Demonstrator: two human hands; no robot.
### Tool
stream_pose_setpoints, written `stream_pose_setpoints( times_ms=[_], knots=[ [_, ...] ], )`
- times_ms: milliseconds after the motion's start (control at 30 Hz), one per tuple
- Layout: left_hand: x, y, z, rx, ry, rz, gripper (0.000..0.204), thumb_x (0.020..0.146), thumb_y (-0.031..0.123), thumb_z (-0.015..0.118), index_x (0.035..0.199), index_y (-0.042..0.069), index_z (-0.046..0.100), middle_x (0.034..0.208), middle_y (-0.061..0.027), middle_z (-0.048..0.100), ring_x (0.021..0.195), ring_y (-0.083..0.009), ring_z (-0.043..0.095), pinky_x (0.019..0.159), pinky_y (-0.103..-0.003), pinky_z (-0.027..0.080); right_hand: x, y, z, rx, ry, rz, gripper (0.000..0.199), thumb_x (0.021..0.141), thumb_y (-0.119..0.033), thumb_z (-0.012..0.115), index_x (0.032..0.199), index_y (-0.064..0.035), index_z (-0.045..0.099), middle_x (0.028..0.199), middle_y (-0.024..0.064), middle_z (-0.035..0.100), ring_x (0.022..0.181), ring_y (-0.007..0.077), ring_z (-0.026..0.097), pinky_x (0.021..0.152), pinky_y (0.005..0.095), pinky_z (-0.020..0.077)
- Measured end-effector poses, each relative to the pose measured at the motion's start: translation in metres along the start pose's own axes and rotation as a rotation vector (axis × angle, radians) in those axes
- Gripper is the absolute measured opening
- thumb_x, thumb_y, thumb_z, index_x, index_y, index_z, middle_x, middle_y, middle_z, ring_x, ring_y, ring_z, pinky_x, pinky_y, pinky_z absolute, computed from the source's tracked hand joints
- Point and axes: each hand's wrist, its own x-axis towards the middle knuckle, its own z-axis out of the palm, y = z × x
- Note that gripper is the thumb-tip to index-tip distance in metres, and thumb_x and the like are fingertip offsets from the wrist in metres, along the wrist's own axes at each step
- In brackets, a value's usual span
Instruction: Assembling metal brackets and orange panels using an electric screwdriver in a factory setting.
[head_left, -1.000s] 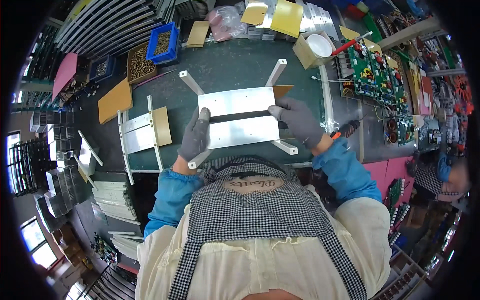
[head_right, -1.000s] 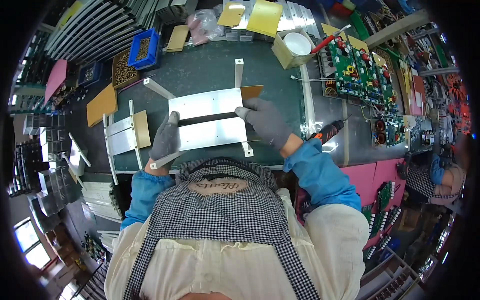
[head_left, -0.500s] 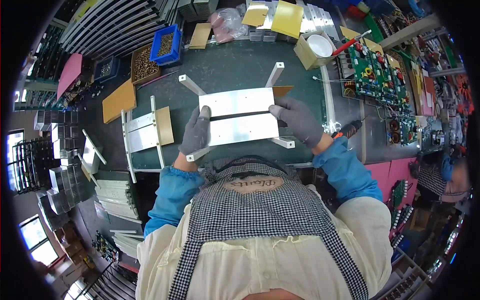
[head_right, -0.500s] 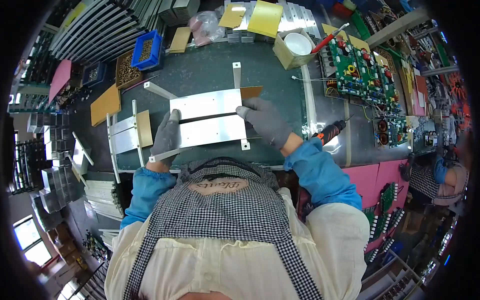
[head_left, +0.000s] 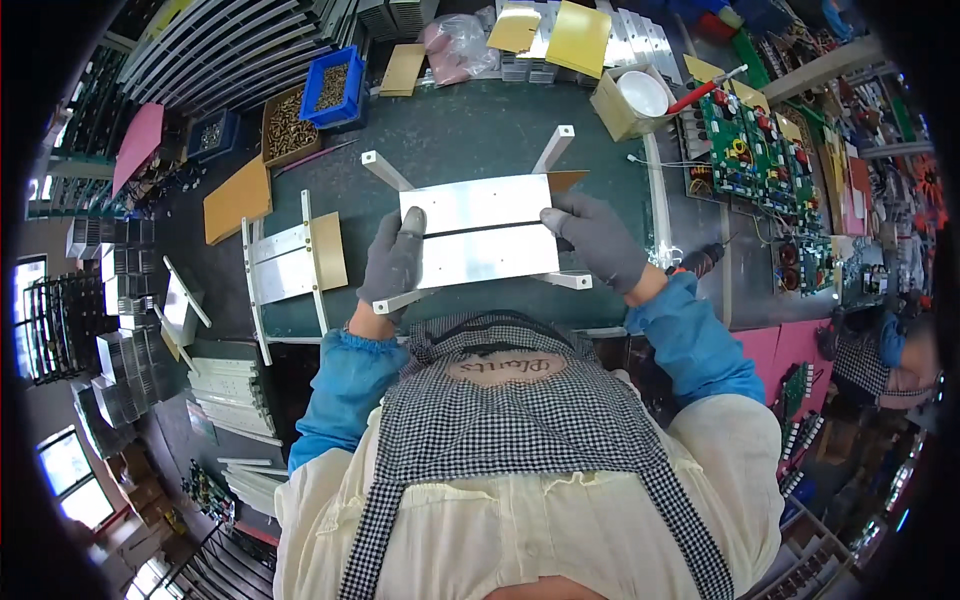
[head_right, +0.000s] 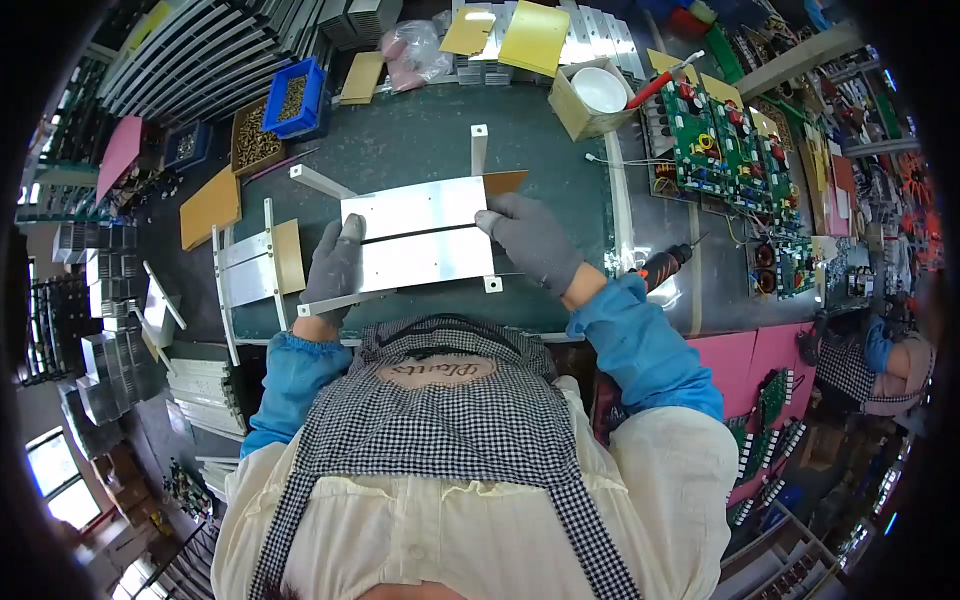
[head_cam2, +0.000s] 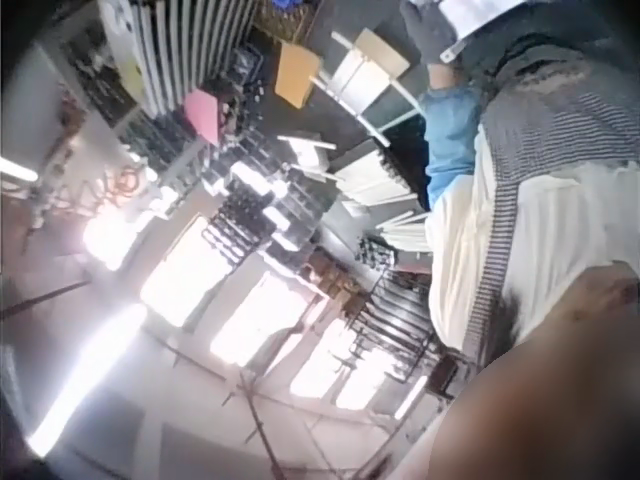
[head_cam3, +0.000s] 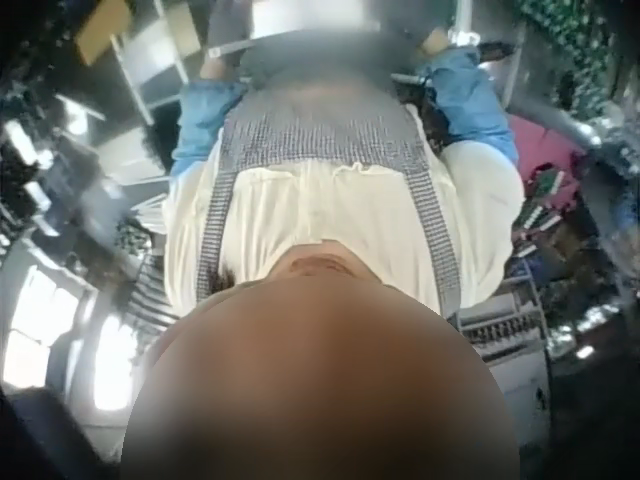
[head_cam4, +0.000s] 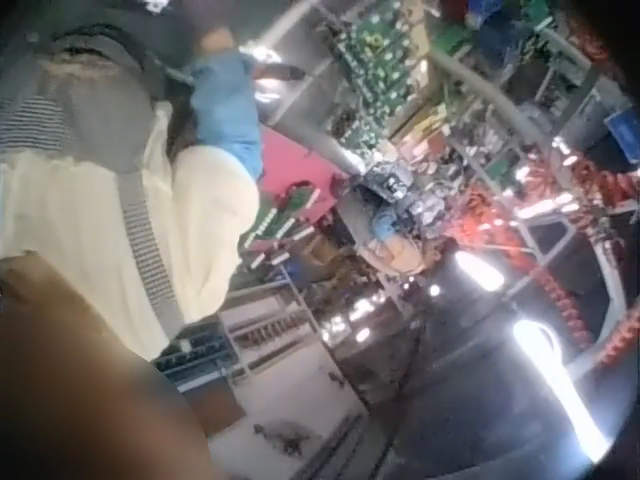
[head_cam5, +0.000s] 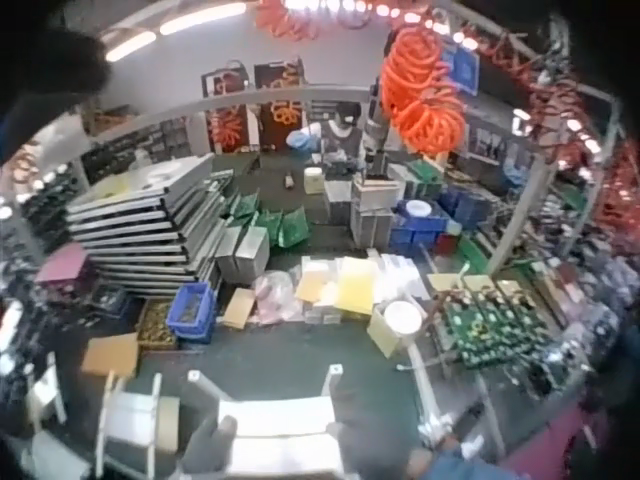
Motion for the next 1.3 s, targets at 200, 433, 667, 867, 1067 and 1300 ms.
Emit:
stream_pose_setpoints(
  times_ms=[200,433,667,867,1067,1300],
  knots=[
    [0.004,-0.010,-0.003,0.013,0.040,0.046,0.049,0.100,0.040,0.057,0.123,-0.003,0.056,0.104,-0.0109,0.064,0.091,-0.0138,0.059,0.079,-0.030,0.049,-0.003,0.001,0.003,-0.067,-0.014,0.076,0.035,0.096,-0.024,0.058,0.117,0.0036,0.065,0.100,0.0146,0.069,0.091,0.0187,0.065,0.083,0.0326,0.0503],
    [0.005,-0.014,-0.003,0.071,0.129,0.064,0.051,0.097,0.043,0.061,0.116,-0.004,0.060,0.098,-0.0095,0.064,0.089,-0.0127,0.056,0.078,-0.028,0.047,-0.003,-0.002,0.004,-0.068,0.008,-0.019,0.038,0.096,-0.025,0.057,0.121,0.0039,0.063,0.102,0.0143,0.069,0.093,0.0190,0.065,0.085,0.0323,0.0506],
    [0.010,-0.022,-0.009,0.066,0.050,0.101,0.050,0.098,0.043,0.060,0.115,-0.004,0.060,0.096,-0.0081,0.064,0.087,-0.0122,0.056,0.077,-0.028,0.047,-0.002,0.002,0.003,0.032,-0.019,-0.023,0.039,0.096,-0.026,0.058,0.121,0.0035,0.063,0.100,0.0134,0.069,0.089,0.0183,0.066,0.081,0.0316,0.0518],
    [0.006,-0.017,-0.009,0.076,0.019,0.212,0.049,0.099,0.040,0.060,0.120,-0.004,0.060,0.098,-0.0074,0.064,0.089,-0.0111,0.056,0.078,-0.026,0.046,-0.002,-0.004,-0.001,-0.065,-0.030,0.001,0.038,0.095,-0.026,0.059,0.119,0.0039,0.064,0.100,0.0134,0.069,0.089,0.0176,0.065,0.082,0.0317,0.0520],
    [0.005,-0.014,-0.007,-0.127,-0.048,0.191,0.049,0.099,0.039,0.060,0.123,-0.004,0.060,0.101,-0.0057,0.065,0.091,-0.0104,0.056,0.081,-0.026,0.047,-0.006,-0.006,0.002,0.029,-0.014,-0.005,0.036,0.095,-0.024,0.060,0.116,0.0041,0.065,0.098,0.0135,0.069,0.088,0.0179,0.065,0.081,0.0320,0.0520],
    [0.007,-0.013,-0.011,0.107,0.012,0.162,0.047,0.098,0.041,0.062,0.114,-0.003,0.062,0.096,-0.0053,0.064,0.088,-0.0099,0.055,0.078,-0.026,0.046,0.003,0.002,-0.002,-0.103,-0.009,-0.016,0.033,0.095,-0.024,0.061,0.112,0.0042,0.066,0.094,0.0125,0.069,0.085,0.0173,0.065,0.078,0.0323,0.0520]
  ],
)
